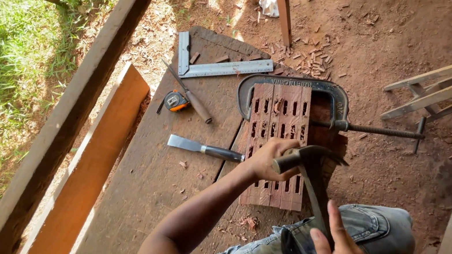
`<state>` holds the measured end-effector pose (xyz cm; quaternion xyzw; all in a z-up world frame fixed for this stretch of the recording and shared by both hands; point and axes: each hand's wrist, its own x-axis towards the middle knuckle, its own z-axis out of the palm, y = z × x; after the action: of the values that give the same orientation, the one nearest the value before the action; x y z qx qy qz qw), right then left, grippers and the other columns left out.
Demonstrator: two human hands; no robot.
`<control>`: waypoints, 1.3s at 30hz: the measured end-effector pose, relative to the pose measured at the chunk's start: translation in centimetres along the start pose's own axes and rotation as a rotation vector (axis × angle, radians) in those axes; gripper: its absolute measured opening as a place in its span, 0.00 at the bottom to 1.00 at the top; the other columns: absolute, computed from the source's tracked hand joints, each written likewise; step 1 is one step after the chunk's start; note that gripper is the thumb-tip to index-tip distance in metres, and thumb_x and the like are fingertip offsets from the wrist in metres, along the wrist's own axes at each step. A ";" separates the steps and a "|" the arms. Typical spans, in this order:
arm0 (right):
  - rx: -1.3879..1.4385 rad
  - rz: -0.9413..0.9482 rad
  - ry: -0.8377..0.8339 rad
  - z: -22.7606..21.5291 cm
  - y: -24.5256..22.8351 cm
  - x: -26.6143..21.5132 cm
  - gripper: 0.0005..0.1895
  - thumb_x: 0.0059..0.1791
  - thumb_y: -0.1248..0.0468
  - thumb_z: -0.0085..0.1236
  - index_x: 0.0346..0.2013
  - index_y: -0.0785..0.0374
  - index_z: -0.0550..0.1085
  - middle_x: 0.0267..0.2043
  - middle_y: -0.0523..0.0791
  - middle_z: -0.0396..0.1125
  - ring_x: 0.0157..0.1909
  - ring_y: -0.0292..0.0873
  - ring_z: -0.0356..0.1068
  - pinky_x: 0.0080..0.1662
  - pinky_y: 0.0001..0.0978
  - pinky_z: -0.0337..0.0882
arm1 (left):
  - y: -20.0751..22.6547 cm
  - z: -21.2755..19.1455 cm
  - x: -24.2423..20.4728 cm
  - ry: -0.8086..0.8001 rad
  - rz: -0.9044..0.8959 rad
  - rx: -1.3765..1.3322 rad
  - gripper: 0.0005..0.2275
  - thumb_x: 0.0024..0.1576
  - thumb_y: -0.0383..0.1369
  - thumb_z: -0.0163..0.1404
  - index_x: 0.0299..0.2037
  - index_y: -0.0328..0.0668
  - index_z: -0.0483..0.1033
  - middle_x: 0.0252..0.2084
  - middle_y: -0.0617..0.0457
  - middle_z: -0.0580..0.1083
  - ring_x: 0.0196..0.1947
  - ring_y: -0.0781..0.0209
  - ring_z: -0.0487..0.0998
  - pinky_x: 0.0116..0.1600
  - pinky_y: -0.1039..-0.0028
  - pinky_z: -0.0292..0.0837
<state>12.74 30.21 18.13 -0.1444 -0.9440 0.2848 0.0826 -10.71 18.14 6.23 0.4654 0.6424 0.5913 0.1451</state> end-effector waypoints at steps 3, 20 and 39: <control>0.116 0.170 -0.133 -1.7 -0.7 -1.5 0.33 0.46 0.61 0.57 0.66 0.65 0.68 0.56 0.56 0.73 0.46 0.52 0.80 0.42 0.40 0.78 | 1.0 -0.1 -2.2 0.085 -0.283 -0.146 0.18 0.45 0.35 0.60 0.21 0.57 0.57 0.19 0.71 0.59 0.18 0.77 0.55 0.25 0.84 0.51; 0.095 -0.013 -0.135 -0.7 -0.2 1.5 0.37 0.49 0.59 0.51 0.71 0.70 0.58 0.42 0.60 0.76 0.23 0.46 0.78 0.18 0.34 0.78 | -4.7 -2.4 2.7 0.211 -0.324 -0.359 0.11 0.54 0.25 0.56 0.23 0.47 0.68 0.20 0.60 0.69 0.16 0.70 0.69 0.23 0.82 0.69; -0.069 0.205 0.084 -3.9 4.6 2.4 0.34 0.52 0.61 0.54 0.71 0.74 0.65 0.43 0.62 0.74 0.31 0.58 0.76 0.30 0.44 0.73 | 2.9 1.8 -6.9 0.193 0.346 0.353 0.09 0.52 0.27 0.54 0.29 0.50 0.64 0.22 0.59 0.68 0.22 0.66 0.69 0.26 0.79 0.69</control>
<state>12.40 36.62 18.96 -0.2550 -0.9292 0.2528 0.0874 -4.55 13.56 5.88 0.5279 0.6574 0.5277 -0.1034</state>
